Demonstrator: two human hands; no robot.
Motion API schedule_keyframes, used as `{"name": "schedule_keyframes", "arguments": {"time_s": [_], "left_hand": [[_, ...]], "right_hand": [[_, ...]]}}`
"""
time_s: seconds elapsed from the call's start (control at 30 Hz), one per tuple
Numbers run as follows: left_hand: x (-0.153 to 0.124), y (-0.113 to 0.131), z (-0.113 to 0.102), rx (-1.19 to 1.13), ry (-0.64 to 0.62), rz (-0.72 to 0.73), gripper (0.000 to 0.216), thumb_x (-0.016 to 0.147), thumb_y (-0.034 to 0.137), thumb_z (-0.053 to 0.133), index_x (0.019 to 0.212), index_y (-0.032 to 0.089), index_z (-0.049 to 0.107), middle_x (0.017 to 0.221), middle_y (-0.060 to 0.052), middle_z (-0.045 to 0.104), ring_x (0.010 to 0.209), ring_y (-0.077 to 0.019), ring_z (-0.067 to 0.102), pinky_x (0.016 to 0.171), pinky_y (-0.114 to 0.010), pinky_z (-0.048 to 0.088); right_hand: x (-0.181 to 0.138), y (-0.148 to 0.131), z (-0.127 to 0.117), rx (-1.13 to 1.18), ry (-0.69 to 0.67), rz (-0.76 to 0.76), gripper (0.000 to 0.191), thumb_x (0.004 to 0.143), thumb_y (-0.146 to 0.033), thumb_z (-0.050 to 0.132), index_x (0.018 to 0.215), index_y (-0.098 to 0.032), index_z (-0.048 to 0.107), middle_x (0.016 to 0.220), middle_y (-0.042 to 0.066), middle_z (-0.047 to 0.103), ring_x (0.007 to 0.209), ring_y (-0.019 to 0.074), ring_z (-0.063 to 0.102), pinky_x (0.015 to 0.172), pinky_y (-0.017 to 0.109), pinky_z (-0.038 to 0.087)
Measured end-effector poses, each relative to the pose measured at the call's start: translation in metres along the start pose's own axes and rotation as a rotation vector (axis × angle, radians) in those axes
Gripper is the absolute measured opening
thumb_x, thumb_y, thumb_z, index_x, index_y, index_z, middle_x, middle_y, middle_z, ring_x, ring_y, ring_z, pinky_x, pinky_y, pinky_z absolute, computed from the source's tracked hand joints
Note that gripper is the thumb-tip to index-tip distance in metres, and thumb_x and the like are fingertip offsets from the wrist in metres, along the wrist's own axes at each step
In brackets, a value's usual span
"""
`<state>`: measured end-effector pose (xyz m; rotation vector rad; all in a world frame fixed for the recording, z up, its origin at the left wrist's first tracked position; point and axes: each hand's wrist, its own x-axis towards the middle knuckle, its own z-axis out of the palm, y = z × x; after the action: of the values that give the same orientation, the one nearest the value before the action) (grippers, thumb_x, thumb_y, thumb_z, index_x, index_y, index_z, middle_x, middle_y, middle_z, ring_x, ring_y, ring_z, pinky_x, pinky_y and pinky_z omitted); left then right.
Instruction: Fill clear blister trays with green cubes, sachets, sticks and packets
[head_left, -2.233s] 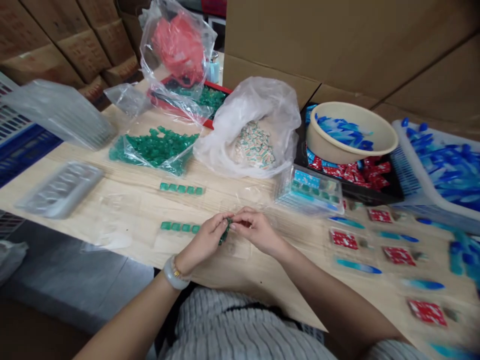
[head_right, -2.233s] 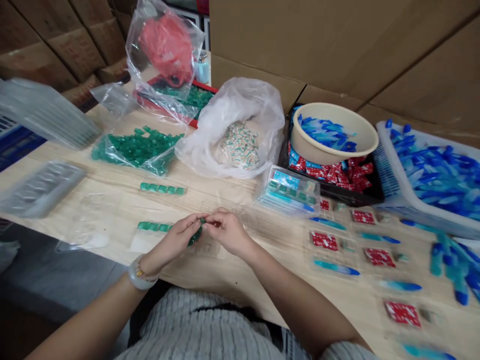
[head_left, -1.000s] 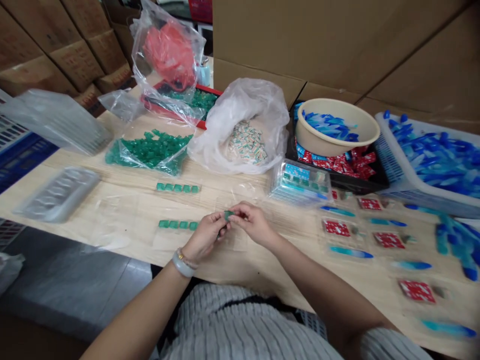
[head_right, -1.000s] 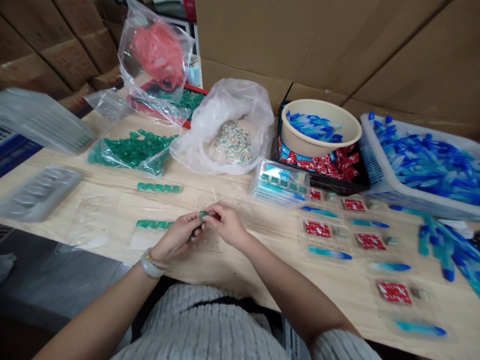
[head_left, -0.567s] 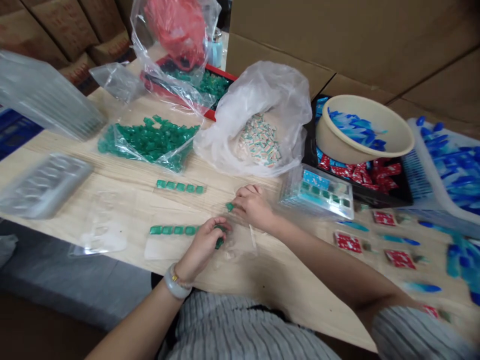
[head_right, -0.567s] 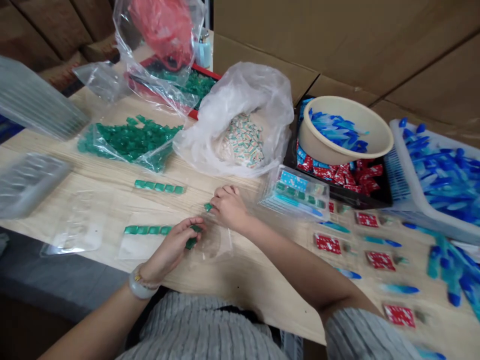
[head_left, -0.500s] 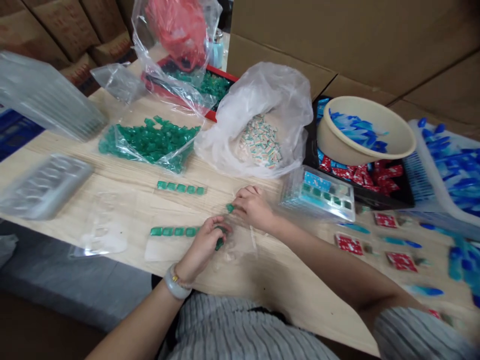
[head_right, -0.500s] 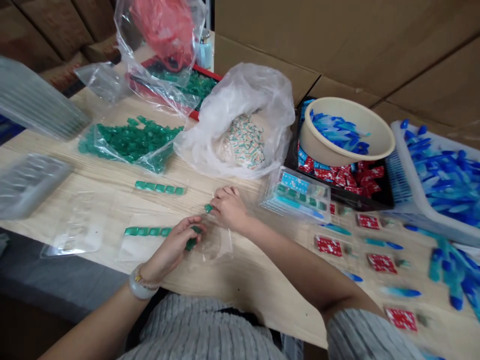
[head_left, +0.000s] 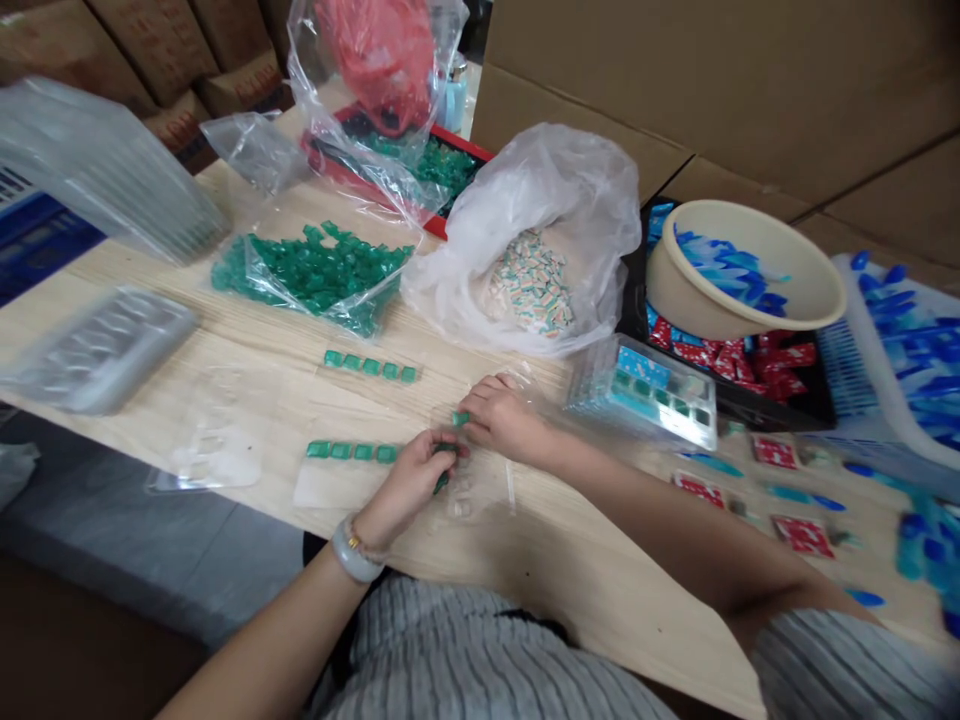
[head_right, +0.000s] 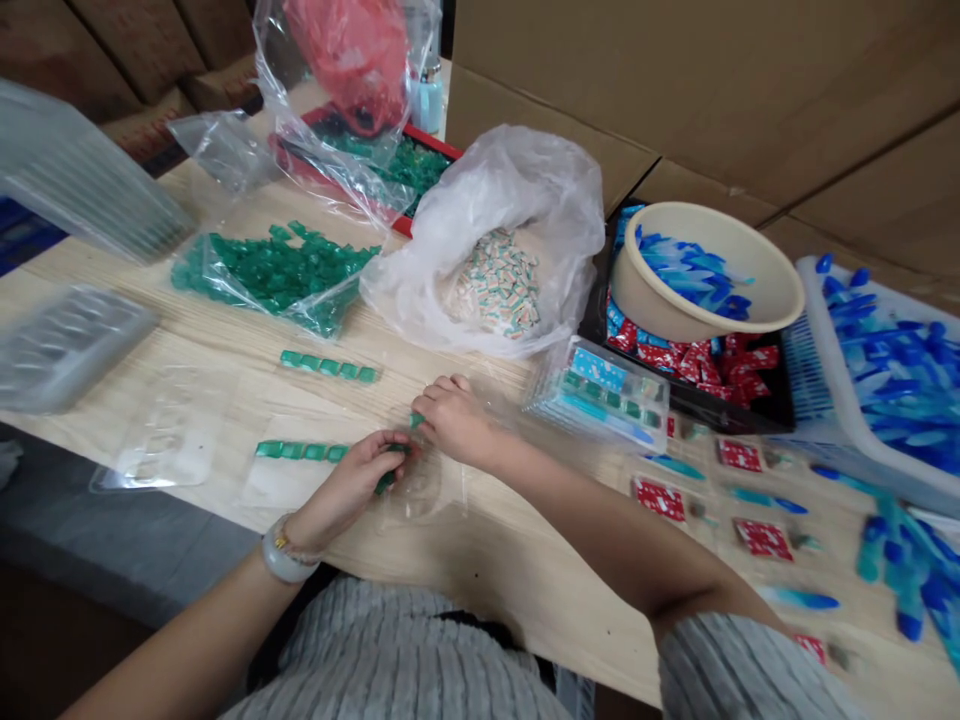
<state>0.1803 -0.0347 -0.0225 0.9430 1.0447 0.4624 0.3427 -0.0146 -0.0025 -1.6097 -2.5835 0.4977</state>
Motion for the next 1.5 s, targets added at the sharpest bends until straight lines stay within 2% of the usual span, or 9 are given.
{"name": "schedule_keyframes", "arguments": {"time_s": [0.23,0.33,0.47,0.63,0.83,1.03,1.13,1.33,1.5], "left_hand": [[-0.006,0.001,-0.002,0.089,-0.051,0.074,0.028,0.062,0.01,0.046,0.086,0.012,0.058,0.087,-0.005,0.06,0.066,-0.011,0.049,0.056,-0.021,0.037],[-0.013,0.002,-0.004,0.085,-0.032,0.07,0.034,0.063,0.01,0.046,0.095,0.013,0.059,0.093,-0.005,0.061,0.071,-0.012,0.052,0.062,-0.022,0.039],[-0.019,0.003,-0.004,0.098,-0.02,0.113,0.044,0.069,0.017,0.049,0.113,0.014,0.051,0.099,-0.006,0.061,0.081,-0.0144,0.055,0.075,-0.026,0.041],[-0.023,0.011,0.003,0.27,0.037,0.173,0.045,0.067,0.023,0.054,0.111,0.01,0.052,0.104,-0.01,0.06,0.092,-0.0188,0.055,0.084,-0.031,0.04],[-0.031,0.02,0.012,0.438,0.072,0.24,0.038,0.062,0.013,0.051,0.1,0.013,0.058,0.095,-0.007,0.064,0.084,-0.018,0.057,0.08,-0.031,0.041],[-0.028,0.006,0.012,0.237,0.013,0.076,0.026,0.062,0.012,0.04,0.08,0.014,0.058,0.053,0.003,0.05,0.048,-0.0093,0.044,0.048,-0.021,0.035],[-0.03,0.004,0.01,0.165,-0.055,0.02,0.021,0.061,0.013,0.042,0.076,0.014,0.057,0.053,0.004,0.048,0.046,-0.0075,0.04,0.045,-0.02,0.03],[-0.039,0.015,0.008,-0.163,-0.104,-0.133,0.018,0.057,0.01,0.051,0.074,0.013,0.056,0.058,0.004,0.05,0.048,-0.0054,0.04,0.047,-0.019,0.03],[-0.04,0.014,0.003,-0.307,-0.222,-0.192,0.02,0.06,0.018,0.063,0.078,0.012,0.059,0.06,0.002,0.051,0.05,-0.0046,0.04,0.048,-0.018,0.029]], "right_hand": [[0.008,-0.005,0.005,-0.098,-0.048,0.036,0.012,0.073,-0.022,0.056,0.082,-0.016,0.062,0.085,0.008,0.059,0.091,0.0217,0.043,0.08,0.036,0.023],[-0.003,-0.012,-0.005,-0.034,0.041,0.093,0.02,0.073,-0.023,0.055,0.091,-0.016,0.06,0.09,0.009,0.059,0.093,0.0225,0.044,0.081,0.037,0.025],[-0.034,-0.033,-0.01,0.305,0.238,0.143,0.016,0.078,-0.019,0.048,0.091,-0.017,0.058,0.089,0.007,0.059,0.086,0.0181,0.05,0.078,0.033,0.034],[-0.055,-0.05,0.005,0.7,0.221,0.21,0.013,0.078,-0.015,0.045,0.081,-0.018,0.057,0.075,0.002,0.061,0.069,0.0117,0.055,0.064,0.023,0.041],[-0.057,-0.054,-0.001,0.396,0.122,0.222,0.016,0.073,-0.011,0.045,0.079,-0.014,0.059,0.075,0.007,0.062,0.068,0.0141,0.055,0.063,0.024,0.04],[-0.061,-0.063,0.011,0.636,0.191,0.423,0.012,0.068,-0.01,0.047,0.067,-0.015,0.058,0.054,-0.002,0.054,0.049,0.0082,0.046,0.048,0.019,0.034],[-0.066,-0.07,0.019,0.724,0.27,0.411,0.014,0.072,-0.011,0.046,0.073,-0.016,0.059,0.059,-0.001,0.056,0.052,0.0089,0.049,0.051,0.02,0.036],[-0.078,-0.075,0.025,0.768,0.488,0.201,0.018,0.078,-0.021,0.05,0.094,-0.019,0.059,0.079,0.003,0.054,0.073,0.0123,0.052,0.065,0.025,0.043],[-0.078,-0.069,0.024,0.886,0.478,0.184,0.016,0.077,-0.023,0.054,0.093,-0.02,0.059,0.074,0.002,0.05,0.069,0.0112,0.051,0.061,0.024,0.043]]}}
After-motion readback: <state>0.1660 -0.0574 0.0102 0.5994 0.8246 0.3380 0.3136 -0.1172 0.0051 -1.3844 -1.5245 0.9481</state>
